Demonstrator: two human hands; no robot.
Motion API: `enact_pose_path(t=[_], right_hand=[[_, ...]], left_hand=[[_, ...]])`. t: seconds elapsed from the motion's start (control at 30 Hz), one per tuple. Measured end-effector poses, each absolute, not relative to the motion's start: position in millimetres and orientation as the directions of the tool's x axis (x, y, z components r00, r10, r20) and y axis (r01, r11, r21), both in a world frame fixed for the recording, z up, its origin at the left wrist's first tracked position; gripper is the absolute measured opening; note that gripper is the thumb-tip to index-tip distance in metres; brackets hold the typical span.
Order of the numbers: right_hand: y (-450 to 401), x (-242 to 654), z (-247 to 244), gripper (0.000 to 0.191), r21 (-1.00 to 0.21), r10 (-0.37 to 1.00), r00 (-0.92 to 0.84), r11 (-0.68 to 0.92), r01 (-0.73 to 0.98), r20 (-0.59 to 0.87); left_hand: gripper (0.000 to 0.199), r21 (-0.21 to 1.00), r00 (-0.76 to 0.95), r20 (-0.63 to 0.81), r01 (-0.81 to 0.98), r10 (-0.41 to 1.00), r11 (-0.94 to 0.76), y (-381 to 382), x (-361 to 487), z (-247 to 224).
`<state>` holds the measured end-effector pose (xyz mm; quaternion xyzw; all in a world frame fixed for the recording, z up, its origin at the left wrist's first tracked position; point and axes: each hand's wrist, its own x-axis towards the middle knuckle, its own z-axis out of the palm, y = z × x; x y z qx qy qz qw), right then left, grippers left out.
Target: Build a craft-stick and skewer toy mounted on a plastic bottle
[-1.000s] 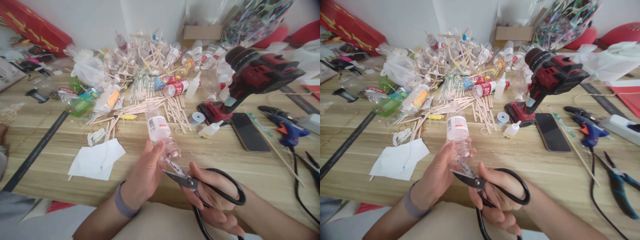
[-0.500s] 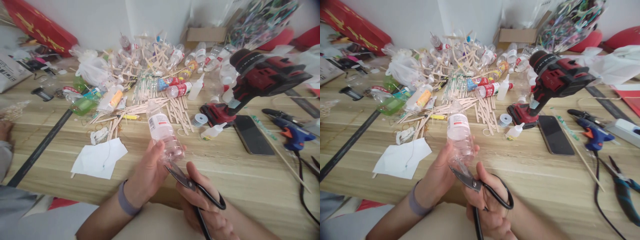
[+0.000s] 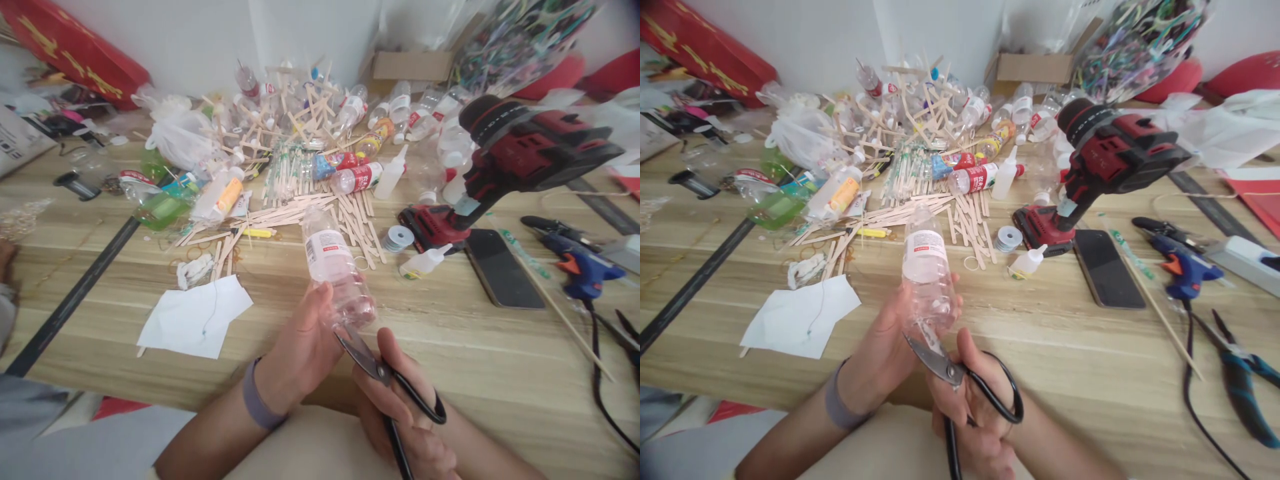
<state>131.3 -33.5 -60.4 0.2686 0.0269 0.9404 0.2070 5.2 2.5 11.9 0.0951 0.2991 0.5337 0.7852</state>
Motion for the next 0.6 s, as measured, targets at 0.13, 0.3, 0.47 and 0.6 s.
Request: enact_pose_path(t=[0.13, 0.3, 0.47, 0.6], right_hand=[[-35, 127, -59, 0.105, 0.159, 0.431, -0.760, -0.899, -0.408, 0.486], [-35, 129, -69, 0.101, 0.112, 0.409, -0.796, -0.908, -0.404, 0.447], [-29, 135, -70, 0.100, -0.046, 0.298, -0.868, -0.938, -0.343, 0.397], [-18, 146, -57, 0.086, -0.105, 0.258, -0.895, -0.943, -0.315, 0.365]], left_hand=[[0.035, 0.431, 0.231, -0.372, -0.815, 0.899, 0.387, 2, 7, 11], [0.035, 0.421, 0.230, -0.364, -0.824, 0.902, 0.379, 1, 8, 12], [0.034, 0.357, 0.273, -0.360, -0.843, 0.892, 0.403, -1, 8, 14], [0.040, 0.347, 0.328, -0.399, -0.810, 0.856, 0.473, 0, 3, 21]])
